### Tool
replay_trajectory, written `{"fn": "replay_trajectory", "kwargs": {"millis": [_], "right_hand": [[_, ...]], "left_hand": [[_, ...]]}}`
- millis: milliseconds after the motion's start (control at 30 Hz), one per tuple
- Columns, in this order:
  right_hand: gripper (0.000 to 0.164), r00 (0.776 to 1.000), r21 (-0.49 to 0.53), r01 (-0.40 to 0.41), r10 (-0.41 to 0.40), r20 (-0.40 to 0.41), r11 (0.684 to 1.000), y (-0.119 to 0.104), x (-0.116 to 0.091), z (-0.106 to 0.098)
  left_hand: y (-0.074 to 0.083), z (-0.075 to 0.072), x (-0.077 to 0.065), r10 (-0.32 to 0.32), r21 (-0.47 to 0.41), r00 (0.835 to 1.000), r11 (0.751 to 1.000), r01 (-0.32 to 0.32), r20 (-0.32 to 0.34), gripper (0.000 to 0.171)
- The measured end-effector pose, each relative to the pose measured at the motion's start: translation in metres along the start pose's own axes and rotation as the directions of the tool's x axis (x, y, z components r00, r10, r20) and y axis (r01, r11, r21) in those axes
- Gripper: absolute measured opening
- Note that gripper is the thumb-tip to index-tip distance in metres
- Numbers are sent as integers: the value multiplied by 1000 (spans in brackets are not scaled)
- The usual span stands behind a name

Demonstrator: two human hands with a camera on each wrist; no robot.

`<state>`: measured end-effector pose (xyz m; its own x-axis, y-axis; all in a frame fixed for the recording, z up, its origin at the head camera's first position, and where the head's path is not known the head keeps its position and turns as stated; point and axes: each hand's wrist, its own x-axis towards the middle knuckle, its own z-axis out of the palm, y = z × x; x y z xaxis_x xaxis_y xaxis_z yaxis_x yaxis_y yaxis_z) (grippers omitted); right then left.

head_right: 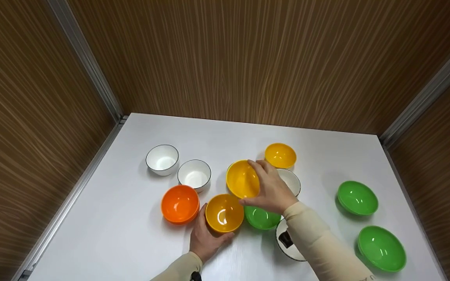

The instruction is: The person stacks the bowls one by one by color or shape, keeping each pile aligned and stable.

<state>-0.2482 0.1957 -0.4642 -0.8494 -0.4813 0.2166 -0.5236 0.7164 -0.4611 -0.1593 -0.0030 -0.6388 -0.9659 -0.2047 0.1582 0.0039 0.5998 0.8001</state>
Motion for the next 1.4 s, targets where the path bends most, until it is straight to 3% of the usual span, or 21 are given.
{"fn": "replay_trajectory", "kwargs": {"millis": [233,433,800,1400], "right_hand": [[105,994,19,99,-100,46,995,-13,2,18],[105,987,16,120,-121,106,993,-19,-2,35],[101,954,51,213,-218,207,976,-17,-4,60],[102,927,21,268,-264,268,963,-13,-8,77]], "left_hand": [[1,-3,2,-20,-9,999,1000,20,34,117],[1,-4,3,-62,-9,996,998,62,70,117],[1,-3,2,-20,29,1000,999,19,22,114],[3,-3,0,-4,46,1000,999,4,1,111]]}}
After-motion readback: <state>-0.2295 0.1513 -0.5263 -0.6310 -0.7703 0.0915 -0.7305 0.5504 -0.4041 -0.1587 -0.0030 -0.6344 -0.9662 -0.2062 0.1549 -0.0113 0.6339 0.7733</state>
